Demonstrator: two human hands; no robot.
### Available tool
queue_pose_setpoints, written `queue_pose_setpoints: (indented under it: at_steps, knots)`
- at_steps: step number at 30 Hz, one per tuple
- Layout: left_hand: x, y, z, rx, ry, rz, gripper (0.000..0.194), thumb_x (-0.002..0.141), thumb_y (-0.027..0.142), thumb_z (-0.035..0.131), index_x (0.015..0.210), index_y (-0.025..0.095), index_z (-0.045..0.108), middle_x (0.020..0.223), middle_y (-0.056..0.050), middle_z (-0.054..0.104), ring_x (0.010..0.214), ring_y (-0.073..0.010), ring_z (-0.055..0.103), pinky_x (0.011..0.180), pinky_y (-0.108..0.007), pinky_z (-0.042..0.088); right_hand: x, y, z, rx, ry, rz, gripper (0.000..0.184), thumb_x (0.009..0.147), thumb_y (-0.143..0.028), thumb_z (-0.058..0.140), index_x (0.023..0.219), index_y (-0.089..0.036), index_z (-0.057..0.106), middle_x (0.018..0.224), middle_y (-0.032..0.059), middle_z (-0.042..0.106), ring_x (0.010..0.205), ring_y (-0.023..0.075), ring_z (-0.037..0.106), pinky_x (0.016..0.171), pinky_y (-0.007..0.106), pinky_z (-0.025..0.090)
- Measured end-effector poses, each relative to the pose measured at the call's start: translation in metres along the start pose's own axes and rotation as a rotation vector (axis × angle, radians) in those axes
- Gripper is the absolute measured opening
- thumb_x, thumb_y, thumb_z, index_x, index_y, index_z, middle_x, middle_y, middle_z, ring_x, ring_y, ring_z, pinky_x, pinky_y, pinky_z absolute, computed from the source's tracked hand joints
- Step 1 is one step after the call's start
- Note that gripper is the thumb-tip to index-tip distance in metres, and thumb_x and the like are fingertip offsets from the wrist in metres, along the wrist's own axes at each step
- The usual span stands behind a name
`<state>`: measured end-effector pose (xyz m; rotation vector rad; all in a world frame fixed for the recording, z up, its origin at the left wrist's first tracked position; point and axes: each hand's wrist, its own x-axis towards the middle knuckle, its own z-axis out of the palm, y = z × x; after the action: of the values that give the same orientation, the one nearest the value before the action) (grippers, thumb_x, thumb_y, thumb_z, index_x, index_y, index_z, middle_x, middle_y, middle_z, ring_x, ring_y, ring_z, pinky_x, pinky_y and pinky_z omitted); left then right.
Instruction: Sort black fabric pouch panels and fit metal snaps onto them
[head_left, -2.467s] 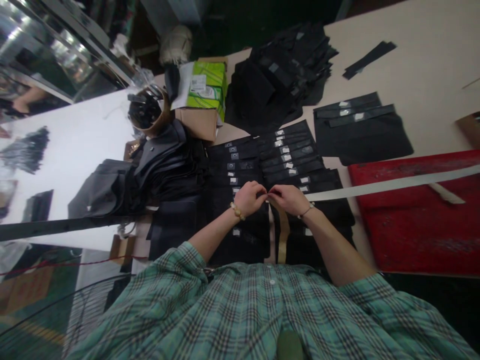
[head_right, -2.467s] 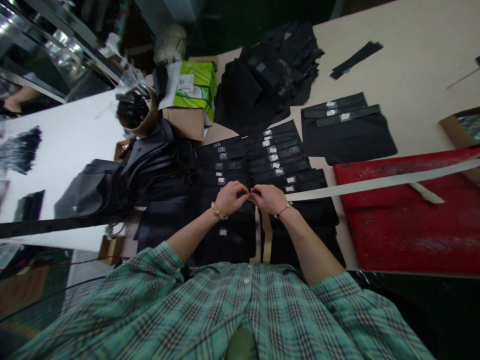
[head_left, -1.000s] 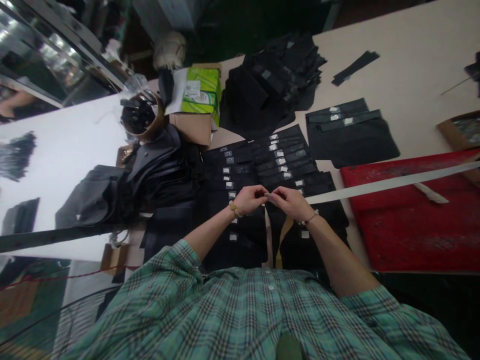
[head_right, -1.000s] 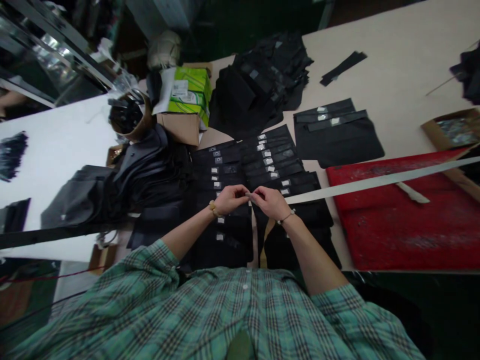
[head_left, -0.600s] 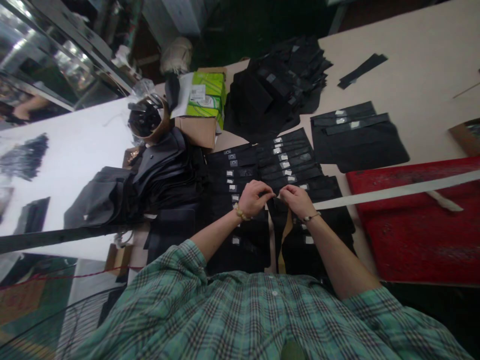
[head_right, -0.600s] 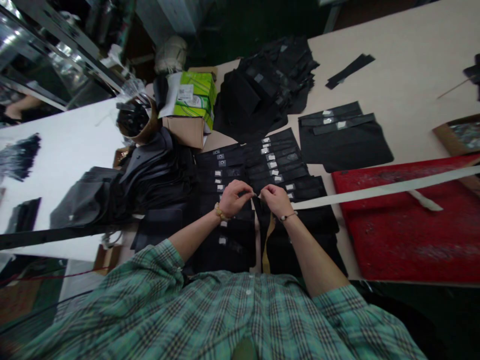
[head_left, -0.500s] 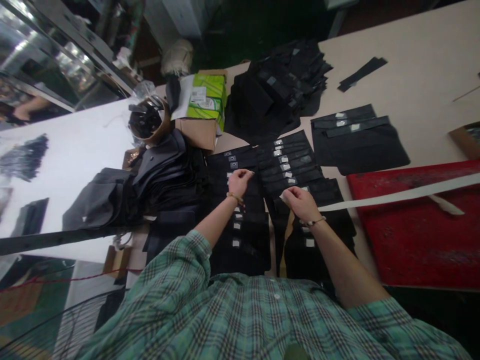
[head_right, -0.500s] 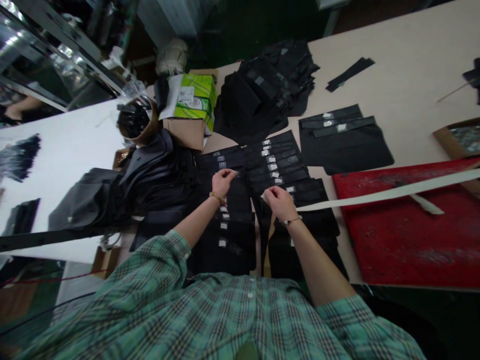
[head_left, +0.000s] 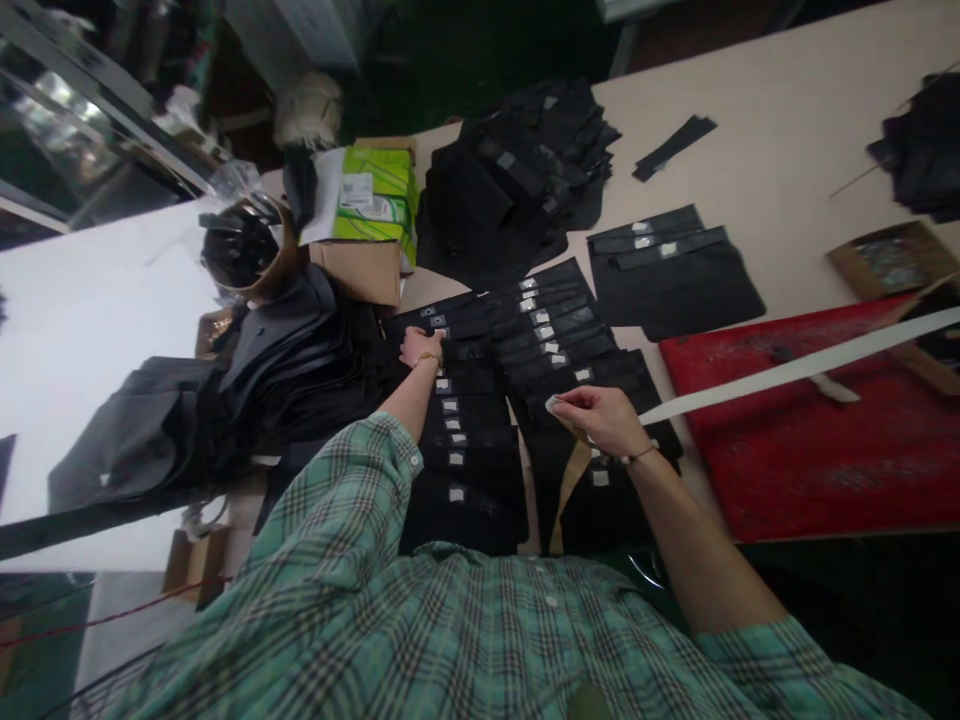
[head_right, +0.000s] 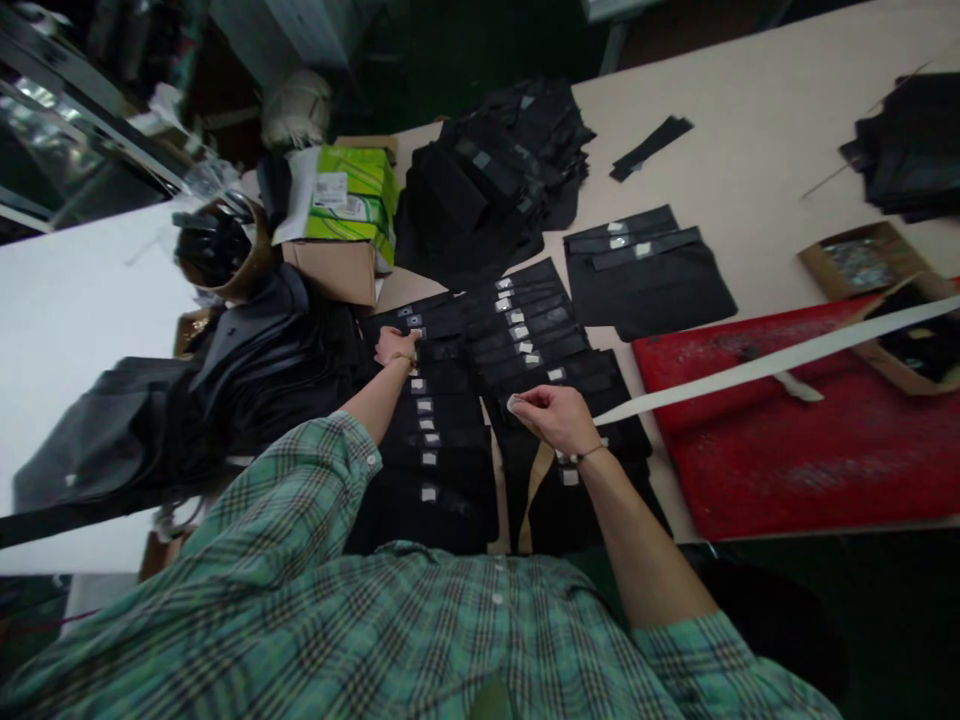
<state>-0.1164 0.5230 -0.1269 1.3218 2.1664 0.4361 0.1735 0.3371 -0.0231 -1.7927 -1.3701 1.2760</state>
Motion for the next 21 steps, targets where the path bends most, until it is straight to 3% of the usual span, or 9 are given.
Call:
queue_pose_setpoints:
  at_steps: [2, 3, 6, 7, 8, 10, 13, 21]
  knots:
    - [-0.020, 0.008, 0.001, -0.082, -0.080, 0.124, 0.026, 0.082, 0.038, 0.067, 0.100, 0.018, 0.063, 0.108, -0.010, 0.069, 0.103, -0.0217, 0.060, 0.091, -0.036, 0.045, -0.001, -0.001, 0.000, -0.039, 0.033, -0.008, 0.035, 0.071, -0.052, 0.071, 0.073, -0.018, 0.073, 0.067, 0.0034, 0.070, 0.060, 0.0160, 0.061, 0.057, 0.026, 0.045]
    - [-0.035, 0.013, 0.002, -0.159, -0.206, 0.224, 0.027, 0.081, 0.038, 0.068, 0.099, 0.018, 0.065, 0.106, -0.009, 0.069, 0.100, -0.0207, 0.061, 0.091, -0.034, 0.046, -0.001, -0.001, 0.001, -0.056, 0.041, -0.016, 0.036, 0.071, -0.054, 0.072, 0.070, -0.018, 0.071, 0.064, 0.0026, 0.068, 0.058, 0.0149, 0.059, 0.055, 0.025, 0.043]
    - [-0.095, 0.028, 0.007, -0.409, -0.827, 0.510, 0.038, 0.074, 0.041, 0.075, 0.103, 0.017, 0.069, 0.103, -0.008, 0.071, 0.096, -0.0198, 0.065, 0.088, -0.032, 0.050, 0.001, 0.001, 0.001, -0.089, 0.006, -0.063, 0.036, 0.073, -0.054, 0.071, 0.073, -0.018, 0.071, 0.063, 0.0015, 0.066, 0.057, 0.0135, 0.056, 0.054, 0.025, 0.041]
    - [-0.115, 0.033, 0.008, -0.478, -0.994, 0.555, 0.041, 0.073, 0.042, 0.076, 0.105, 0.017, 0.070, 0.102, -0.008, 0.071, 0.095, -0.0199, 0.066, 0.087, -0.033, 0.050, 0.001, 0.001, 0.001, -0.094, -0.020, -0.078, 0.036, 0.075, -0.054, 0.070, 0.076, -0.018, 0.072, 0.065, 0.0016, 0.067, 0.058, 0.0136, 0.056, 0.055, 0.024, 0.040]
    - [-0.133, 0.037, 0.007, -0.530, -1.088, 0.576, 0.042, 0.073, 0.044, 0.076, 0.104, 0.016, 0.070, 0.101, -0.009, 0.072, 0.093, -0.0198, 0.067, 0.087, -0.033, 0.051, 0.002, 0.002, 0.000, -0.094, -0.046, -0.092, 0.037, 0.076, -0.054, 0.068, 0.081, -0.018, 0.074, 0.067, 0.0020, 0.068, 0.059, 0.0139, 0.056, 0.055, 0.024, 0.041]
    - [-0.159, 0.044, 0.002, -0.586, -1.095, 0.576, 0.040, 0.076, 0.046, 0.074, 0.101, 0.015, 0.071, 0.095, -0.008, 0.072, 0.087, -0.0187, 0.068, 0.082, -0.032, 0.052, 0.002, 0.002, -0.001, -0.091, -0.092, -0.112, 0.038, 0.079, -0.053, 0.066, 0.088, -0.018, 0.075, 0.071, 0.0031, 0.070, 0.063, 0.0149, 0.058, 0.058, 0.025, 0.042]
    - [-0.175, 0.051, -0.011, -0.524, -0.975, 0.606, 0.040, 0.076, 0.045, 0.075, 0.102, 0.015, 0.071, 0.091, -0.007, 0.073, 0.081, -0.0166, 0.068, 0.074, -0.028, 0.052, 0.002, 0.000, -0.004, -0.119, -0.128, -0.131, 0.035, 0.081, -0.050, 0.063, 0.089, -0.018, 0.075, 0.075, 0.0037, 0.071, 0.066, 0.0158, 0.060, 0.061, 0.025, 0.043]
    - [-0.186, 0.065, -0.030, 0.057, -0.615, 0.909, 0.021, 0.087, 0.035, 0.063, 0.103, 0.026, 0.073, 0.088, -0.001, 0.072, 0.084, -0.0173, 0.065, 0.076, -0.027, 0.049, 0.007, -0.003, -0.001, -0.229, -0.186, -0.180, 0.033, 0.084, -0.049, 0.058, 0.086, -0.019, 0.072, 0.074, 0.0029, 0.069, 0.065, 0.0157, 0.058, 0.060, 0.026, 0.038]
